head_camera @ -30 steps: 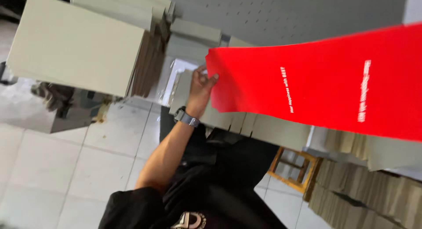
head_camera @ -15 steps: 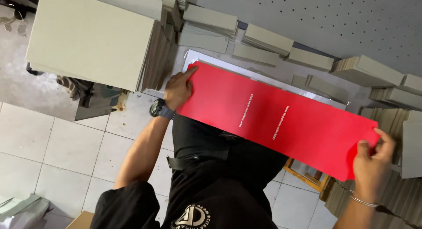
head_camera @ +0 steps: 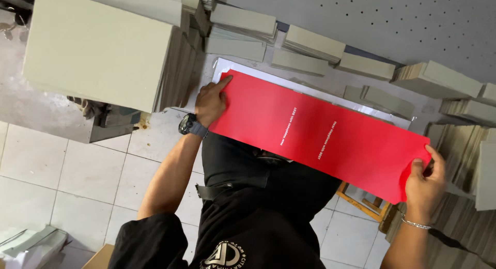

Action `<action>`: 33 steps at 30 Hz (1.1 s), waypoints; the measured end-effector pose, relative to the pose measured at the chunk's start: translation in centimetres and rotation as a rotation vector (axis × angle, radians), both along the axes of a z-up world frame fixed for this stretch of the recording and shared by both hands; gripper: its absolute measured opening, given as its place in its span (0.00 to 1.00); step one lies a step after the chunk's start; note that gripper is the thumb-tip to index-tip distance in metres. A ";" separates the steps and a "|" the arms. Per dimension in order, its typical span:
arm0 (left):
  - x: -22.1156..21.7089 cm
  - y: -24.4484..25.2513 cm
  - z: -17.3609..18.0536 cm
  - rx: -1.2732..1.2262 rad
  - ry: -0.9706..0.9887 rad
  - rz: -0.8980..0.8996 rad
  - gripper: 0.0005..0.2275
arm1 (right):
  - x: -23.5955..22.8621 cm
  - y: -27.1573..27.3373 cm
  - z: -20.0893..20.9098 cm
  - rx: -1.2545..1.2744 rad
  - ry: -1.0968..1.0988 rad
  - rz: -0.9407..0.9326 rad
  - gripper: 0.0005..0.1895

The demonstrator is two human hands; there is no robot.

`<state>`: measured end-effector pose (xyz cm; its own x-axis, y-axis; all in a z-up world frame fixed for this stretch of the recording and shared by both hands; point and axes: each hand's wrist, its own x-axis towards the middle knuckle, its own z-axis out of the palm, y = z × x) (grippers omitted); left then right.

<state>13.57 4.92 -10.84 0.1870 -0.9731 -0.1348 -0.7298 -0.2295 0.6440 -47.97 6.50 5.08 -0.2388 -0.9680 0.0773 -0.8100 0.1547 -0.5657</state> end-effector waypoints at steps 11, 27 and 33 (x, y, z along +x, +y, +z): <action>1.5 0.6 0.0 0.008 0.116 -0.062 0.27 | -2.5 -1.5 -6.3 -0.055 -0.198 0.063 0.22; -0.8 -0.6 8.6 0.329 -0.121 -0.015 0.29 | -2.0 -4.6 -8.3 0.042 -0.268 0.097 0.23; -1.5 -0.8 9.5 0.365 -0.077 0.005 0.29 | -1.8 -5.0 -8.5 0.122 -0.236 -0.003 0.23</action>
